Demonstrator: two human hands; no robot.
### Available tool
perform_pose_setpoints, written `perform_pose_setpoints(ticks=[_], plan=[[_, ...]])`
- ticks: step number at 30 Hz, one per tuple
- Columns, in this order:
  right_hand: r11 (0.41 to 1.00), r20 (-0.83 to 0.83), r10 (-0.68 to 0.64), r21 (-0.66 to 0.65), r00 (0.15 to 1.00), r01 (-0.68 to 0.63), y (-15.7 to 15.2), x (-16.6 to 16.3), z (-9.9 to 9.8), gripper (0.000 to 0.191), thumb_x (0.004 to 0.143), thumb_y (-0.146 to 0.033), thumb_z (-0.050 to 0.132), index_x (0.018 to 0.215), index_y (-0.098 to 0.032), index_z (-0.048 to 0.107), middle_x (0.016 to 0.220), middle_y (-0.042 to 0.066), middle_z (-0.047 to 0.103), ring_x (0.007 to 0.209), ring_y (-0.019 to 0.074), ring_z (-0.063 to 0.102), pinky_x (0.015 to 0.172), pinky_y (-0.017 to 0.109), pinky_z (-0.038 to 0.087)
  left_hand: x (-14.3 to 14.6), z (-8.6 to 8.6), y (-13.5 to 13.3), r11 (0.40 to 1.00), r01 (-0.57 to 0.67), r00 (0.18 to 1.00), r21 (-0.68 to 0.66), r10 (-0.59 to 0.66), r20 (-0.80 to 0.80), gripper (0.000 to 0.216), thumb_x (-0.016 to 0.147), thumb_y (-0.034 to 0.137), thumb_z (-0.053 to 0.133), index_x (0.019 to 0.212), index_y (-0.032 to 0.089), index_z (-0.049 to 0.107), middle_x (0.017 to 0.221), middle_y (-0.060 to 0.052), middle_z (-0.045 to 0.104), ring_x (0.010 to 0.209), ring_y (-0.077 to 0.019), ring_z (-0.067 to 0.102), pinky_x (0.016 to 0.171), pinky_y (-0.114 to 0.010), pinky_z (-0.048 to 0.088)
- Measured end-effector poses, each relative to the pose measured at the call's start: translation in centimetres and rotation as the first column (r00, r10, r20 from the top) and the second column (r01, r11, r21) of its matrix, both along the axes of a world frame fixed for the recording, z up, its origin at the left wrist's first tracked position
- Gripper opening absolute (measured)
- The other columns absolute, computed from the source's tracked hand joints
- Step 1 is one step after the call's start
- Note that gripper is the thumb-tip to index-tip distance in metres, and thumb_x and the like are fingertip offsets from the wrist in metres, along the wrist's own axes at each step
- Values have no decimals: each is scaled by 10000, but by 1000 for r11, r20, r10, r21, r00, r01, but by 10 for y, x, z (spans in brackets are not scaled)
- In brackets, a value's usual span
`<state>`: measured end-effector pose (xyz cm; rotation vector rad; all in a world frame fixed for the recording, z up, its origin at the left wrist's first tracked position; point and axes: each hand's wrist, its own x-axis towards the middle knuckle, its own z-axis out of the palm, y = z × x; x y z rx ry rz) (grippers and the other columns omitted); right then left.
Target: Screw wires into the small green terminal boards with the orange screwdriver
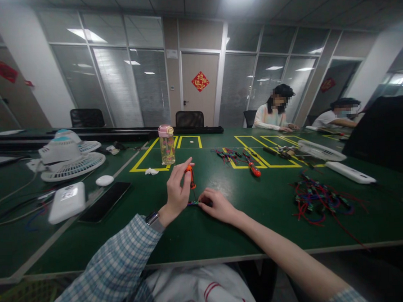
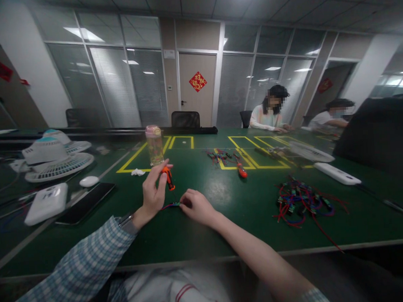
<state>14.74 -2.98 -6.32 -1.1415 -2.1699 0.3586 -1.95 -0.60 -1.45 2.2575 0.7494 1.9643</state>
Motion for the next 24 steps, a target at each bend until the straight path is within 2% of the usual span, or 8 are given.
perform_pose_setpoints(ticks=[5,11,14,17,19,24], plan=[[1000,-1,-3,2,1000,3,-1,0,2,72,787,-95,608,802,-165,608,775,7,548,696,132,531,649,239,432,2,1,1,998,-34,999,52,33,11,237,916,202,505,1134,179,595,997,-60,636,940,-164,595,857,-307,482],[1000,1,-5,2,1000,5,0,-1,0,68,785,-99,611,805,-164,609,775,7,552,688,130,532,643,236,435,1,0,1,1000,3,1000,19,-2,-17,329,965,176,360,1236,175,545,1124,-91,615,1048,-172,570,921,-332,463],[1000,-10,4,3,1000,-4,0,0,-1,67,787,-100,604,804,-164,610,780,9,555,694,132,538,652,241,442,1,0,0,999,-30,999,43,31,-11,296,953,188,402,1196,180,570,1055,-76,617,983,-167,580,874,-318,481],[1000,-18,6,-3,1000,-6,0,0,-1,69,784,-96,605,800,-163,610,780,11,555,694,134,541,653,243,444,1,1,0,992,-97,995,81,98,1,229,916,219,502,1110,186,617,946,-52,558,891,-157,563,801,-297,492],[1000,-18,3,-5,1000,-3,0,0,0,69,783,-97,606,799,-164,610,778,10,554,695,135,541,652,243,444,1,1,0,990,-113,994,88,113,-2,224,908,226,519,1102,191,625,944,-50,530,892,-158,552,799,-296,490],[1000,-17,6,2,1000,-6,1,0,-2,67,786,-101,606,812,-161,617,786,13,558,699,134,540,656,242,443,1,0,1,999,-12,999,47,14,-30,330,956,167,373,1233,185,552,1102,-80,586,1026,-171,562,895,-324,466]])
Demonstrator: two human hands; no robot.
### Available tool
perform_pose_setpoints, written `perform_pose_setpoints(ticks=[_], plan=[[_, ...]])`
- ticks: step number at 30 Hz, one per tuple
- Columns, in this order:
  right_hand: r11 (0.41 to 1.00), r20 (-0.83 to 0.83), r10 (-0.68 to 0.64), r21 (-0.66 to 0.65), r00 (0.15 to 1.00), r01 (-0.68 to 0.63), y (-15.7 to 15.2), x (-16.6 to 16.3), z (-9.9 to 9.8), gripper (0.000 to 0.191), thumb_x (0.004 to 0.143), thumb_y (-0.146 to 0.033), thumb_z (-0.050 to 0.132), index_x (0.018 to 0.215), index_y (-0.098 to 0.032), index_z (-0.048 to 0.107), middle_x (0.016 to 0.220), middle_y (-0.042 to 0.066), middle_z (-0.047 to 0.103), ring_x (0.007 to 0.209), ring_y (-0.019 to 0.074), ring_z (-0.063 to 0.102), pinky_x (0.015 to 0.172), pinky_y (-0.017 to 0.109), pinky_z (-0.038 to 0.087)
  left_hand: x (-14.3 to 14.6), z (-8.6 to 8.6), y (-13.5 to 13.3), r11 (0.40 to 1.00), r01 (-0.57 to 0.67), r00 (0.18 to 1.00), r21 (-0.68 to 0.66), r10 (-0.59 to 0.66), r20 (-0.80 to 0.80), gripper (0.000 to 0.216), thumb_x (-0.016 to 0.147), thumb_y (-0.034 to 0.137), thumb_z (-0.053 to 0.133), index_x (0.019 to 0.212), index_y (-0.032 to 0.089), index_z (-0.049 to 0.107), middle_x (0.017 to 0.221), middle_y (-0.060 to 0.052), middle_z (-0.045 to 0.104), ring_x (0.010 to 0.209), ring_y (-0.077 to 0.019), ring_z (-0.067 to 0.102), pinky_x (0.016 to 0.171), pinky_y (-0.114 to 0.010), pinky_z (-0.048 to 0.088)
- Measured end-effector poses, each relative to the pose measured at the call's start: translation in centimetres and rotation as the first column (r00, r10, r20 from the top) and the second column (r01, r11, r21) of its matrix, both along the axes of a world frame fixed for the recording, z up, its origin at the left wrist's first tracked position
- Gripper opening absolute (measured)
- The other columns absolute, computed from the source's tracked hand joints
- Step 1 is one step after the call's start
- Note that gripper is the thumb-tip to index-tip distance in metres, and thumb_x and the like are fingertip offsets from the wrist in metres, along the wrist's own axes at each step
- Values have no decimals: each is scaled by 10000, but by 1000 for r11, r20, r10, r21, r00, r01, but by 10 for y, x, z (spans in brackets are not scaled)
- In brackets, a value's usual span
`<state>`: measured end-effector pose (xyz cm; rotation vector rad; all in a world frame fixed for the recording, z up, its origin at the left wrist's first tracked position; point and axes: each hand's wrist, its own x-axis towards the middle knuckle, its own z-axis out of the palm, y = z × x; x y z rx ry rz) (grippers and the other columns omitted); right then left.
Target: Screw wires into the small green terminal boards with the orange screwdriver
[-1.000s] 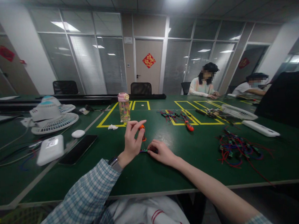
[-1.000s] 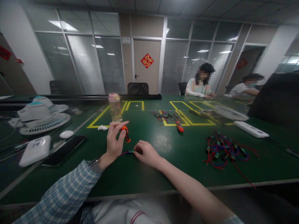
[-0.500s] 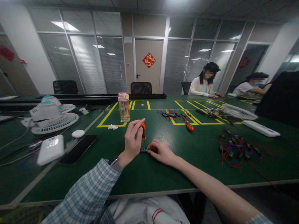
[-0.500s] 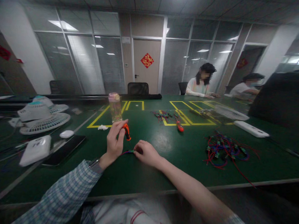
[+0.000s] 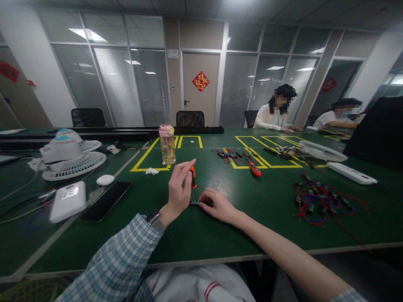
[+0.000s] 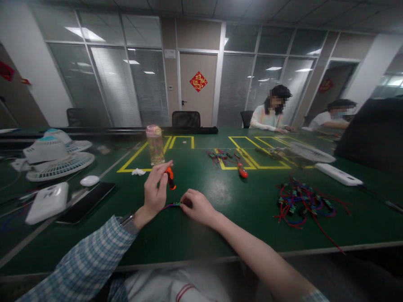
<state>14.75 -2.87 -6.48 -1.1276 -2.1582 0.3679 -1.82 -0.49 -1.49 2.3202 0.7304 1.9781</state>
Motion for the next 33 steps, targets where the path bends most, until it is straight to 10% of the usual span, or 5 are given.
perform_pose_setpoints(ticks=[33], plan=[[1000,15,-1,1,1000,1,-1,0,2,66,791,-100,605,813,-161,614,790,11,552,707,135,538,659,242,438,-1,-1,-1,1000,-8,1000,19,8,2,320,954,162,377,1223,182,549,1147,-85,605,1075,-179,558,950,-356,451]])
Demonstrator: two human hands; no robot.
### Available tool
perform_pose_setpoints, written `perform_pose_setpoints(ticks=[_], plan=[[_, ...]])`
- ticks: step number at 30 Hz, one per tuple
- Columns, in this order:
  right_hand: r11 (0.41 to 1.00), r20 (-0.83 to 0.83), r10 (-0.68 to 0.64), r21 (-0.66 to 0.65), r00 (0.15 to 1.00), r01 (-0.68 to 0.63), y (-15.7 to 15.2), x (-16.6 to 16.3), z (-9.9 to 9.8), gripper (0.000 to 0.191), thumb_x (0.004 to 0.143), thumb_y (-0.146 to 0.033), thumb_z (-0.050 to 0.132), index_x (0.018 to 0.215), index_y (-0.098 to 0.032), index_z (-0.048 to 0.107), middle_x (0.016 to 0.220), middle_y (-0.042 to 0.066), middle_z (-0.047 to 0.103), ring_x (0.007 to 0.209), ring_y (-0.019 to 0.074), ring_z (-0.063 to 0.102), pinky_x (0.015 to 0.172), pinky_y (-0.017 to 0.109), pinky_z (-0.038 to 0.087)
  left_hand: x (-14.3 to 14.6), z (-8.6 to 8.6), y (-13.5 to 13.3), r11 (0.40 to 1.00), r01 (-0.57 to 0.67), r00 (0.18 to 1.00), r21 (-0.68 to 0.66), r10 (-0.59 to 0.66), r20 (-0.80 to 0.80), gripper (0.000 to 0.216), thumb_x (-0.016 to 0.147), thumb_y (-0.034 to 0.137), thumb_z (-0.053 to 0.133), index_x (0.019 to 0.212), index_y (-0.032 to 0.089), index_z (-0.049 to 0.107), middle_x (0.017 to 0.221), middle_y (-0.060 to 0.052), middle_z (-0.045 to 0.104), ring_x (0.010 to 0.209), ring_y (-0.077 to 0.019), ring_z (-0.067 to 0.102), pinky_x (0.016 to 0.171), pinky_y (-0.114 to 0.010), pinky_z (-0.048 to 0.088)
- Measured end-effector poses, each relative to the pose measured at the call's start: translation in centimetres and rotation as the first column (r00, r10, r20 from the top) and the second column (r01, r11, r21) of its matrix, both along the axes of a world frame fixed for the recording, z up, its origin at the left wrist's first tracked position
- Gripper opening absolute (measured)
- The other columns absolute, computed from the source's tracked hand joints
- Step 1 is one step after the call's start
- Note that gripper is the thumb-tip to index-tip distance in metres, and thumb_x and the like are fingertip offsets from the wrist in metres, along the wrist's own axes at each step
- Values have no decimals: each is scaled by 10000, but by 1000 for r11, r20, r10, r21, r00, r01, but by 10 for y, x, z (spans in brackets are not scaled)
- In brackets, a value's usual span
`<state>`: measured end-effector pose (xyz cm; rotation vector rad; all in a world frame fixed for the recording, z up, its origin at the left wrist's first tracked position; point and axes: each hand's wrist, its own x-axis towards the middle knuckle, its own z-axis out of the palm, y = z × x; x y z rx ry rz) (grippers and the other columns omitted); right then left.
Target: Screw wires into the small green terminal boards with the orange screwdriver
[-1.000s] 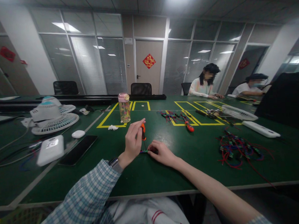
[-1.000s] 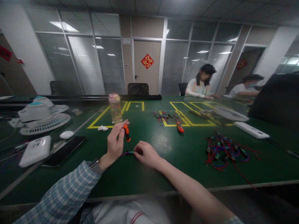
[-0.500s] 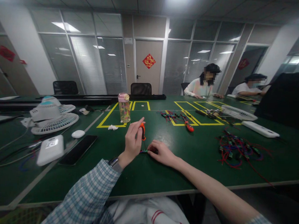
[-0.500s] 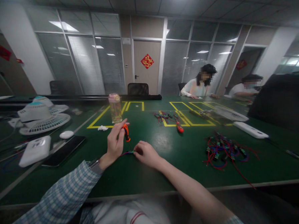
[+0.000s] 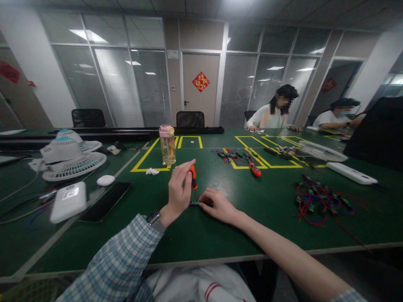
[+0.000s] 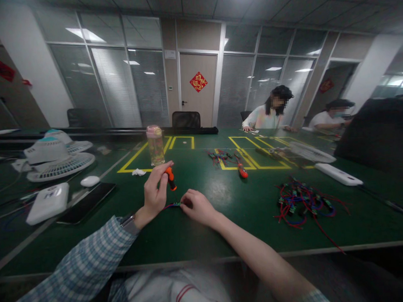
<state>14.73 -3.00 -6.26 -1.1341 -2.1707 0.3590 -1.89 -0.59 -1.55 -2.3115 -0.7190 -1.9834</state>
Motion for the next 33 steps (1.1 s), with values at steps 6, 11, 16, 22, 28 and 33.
perform_pose_setpoints(ticks=[6,11,16,22,28,33], plan=[[1000,-1,-5,-5,1000,5,0,0,-1,72,789,-97,606,807,-167,610,782,7,548,700,134,532,651,242,438,1,1,-1,993,-112,993,26,111,30,261,909,243,519,1152,180,589,993,-71,564,933,-174,564,835,-327,493],[1000,2,-3,3,1000,3,0,0,-1,64,789,-98,606,800,-161,611,770,6,545,690,131,527,639,238,430,0,-1,1,1000,-13,1000,-20,13,-9,330,958,208,370,1237,171,543,1108,-96,593,1032,-185,562,908,-344,461],[1000,-10,1,-2,1000,-1,1,0,-2,66,785,-96,605,810,-157,613,773,7,547,687,129,527,638,237,431,1,0,1,1000,0,1000,-3,0,0,318,954,180,385,1232,176,541,1098,-84,632,1014,-179,577,908,-340,454],[1000,-3,-8,0,1000,8,1,0,-2,61,787,-105,613,809,-163,613,773,6,547,690,131,524,643,240,430,0,1,0,997,-71,997,39,71,15,246,906,217,524,1139,186,595,948,-50,554,898,-160,554,806,-308,486],[1000,-7,-3,6,1000,3,1,0,-2,60,794,-106,607,813,-162,614,781,8,552,692,131,527,653,244,433,0,0,0,1000,-15,1000,0,15,-7,329,958,190,365,1230,181,549,1051,-82,574,973,-169,553,853,-329,478],[1000,-10,1,-8,1000,-1,-1,-1,1,70,788,-98,608,807,-165,611,773,4,547,685,129,525,643,239,432,0,0,0,999,-50,999,1,50,16,289,943,207,430,1199,187,563,997,-69,587,936,-167,556,838,-325,482]])
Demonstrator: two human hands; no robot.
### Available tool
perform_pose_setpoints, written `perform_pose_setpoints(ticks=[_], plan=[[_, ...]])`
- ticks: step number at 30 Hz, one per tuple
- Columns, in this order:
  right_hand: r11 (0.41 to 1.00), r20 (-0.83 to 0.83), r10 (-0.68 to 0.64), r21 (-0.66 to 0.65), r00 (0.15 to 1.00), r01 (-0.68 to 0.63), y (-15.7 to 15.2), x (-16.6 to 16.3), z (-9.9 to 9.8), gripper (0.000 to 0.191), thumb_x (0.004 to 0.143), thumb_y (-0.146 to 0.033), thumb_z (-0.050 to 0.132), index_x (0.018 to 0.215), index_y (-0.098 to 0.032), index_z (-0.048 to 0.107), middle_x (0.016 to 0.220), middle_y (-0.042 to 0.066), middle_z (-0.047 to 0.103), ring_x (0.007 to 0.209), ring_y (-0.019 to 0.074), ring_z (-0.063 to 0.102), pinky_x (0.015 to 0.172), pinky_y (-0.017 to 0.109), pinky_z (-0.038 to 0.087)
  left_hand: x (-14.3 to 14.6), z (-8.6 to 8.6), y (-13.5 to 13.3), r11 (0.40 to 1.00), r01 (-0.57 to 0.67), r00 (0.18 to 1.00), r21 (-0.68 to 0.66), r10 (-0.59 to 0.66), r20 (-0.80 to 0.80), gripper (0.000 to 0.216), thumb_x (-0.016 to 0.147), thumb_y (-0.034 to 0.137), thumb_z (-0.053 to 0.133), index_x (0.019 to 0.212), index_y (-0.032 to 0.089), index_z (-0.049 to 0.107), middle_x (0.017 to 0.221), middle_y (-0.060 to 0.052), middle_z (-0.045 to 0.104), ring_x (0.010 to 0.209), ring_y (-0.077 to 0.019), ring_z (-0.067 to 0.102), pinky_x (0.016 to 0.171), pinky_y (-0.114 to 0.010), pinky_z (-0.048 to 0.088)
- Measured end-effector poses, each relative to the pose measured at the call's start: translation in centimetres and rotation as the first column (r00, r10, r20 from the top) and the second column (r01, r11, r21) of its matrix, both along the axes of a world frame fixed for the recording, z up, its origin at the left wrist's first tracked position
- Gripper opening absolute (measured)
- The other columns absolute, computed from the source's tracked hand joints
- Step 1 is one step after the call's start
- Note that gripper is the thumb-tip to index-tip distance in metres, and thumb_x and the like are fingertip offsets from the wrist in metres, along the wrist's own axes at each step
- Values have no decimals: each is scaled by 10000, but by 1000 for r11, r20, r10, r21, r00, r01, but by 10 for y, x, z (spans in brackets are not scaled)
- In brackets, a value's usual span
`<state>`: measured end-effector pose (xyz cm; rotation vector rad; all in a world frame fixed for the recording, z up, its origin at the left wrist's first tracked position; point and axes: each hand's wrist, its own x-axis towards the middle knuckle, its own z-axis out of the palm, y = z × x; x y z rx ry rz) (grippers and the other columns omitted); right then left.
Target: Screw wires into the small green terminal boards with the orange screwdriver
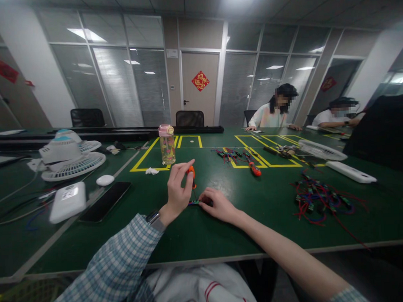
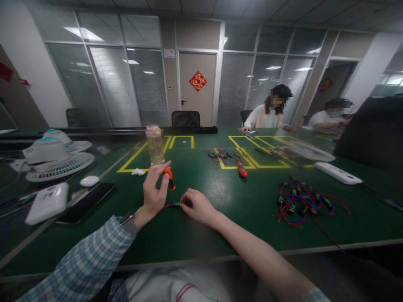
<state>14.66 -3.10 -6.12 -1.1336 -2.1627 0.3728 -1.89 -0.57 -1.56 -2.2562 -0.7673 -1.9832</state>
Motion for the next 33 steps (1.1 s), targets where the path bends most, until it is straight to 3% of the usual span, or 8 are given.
perform_pose_setpoints(ticks=[3,9,17,24,30,33], plan=[[1000,1,-12,-14,1000,12,-1,-1,2,74,784,-92,608,796,-165,610,763,2,542,675,126,525,632,235,430,0,0,-1,1000,-23,1000,12,23,4,268,926,236,481,1170,184,580,961,-61,552,902,-163,546,808,-308,488],[1000,7,-5,4,1000,5,0,0,0,68,788,-97,609,799,-164,611,765,3,544,683,129,526,640,238,428,0,-1,0,999,33,999,-23,-33,0,337,971,209,332,1236,172,537,1088,-97,594,1016,-182,560,893,-345,469],[1000,4,-10,-2,1000,10,1,0,-1,71,788,-98,609,805,-167,614,769,4,550,691,134,531,647,244,433,1,0,1,998,-57,998,21,57,14,272,916,254,512,1172,182,571,938,-52,552,883,-164,544,820,-319,484],[1000,0,-12,2,1000,12,1,0,-2,65,791,-103,607,812,-165,617,782,12,565,702,137,543,660,248,443,0,1,0,999,35,999,-32,-35,-6,329,967,189,334,1217,176,547,1085,-87,589,1012,-177,555,899,-340,460],[1000,8,-13,-3,1000,13,1,1,-3,65,792,-105,605,818,-164,615,784,12,567,697,136,542,651,249,441,0,2,-1,996,-66,997,59,63,43,199,883,254,571,1063,193,631,908,-40,554,868,-164,547,790,-309,479],[1000,9,-11,4,1000,11,1,1,-3,59,795,-108,605,817,-163,614,780,11,561,696,136,538,651,248,438,-1,2,0,999,-30,999,11,30,15,246,920,257,501,1129,191,614,969,-55,542,913,-165,544,814,-310,475]])
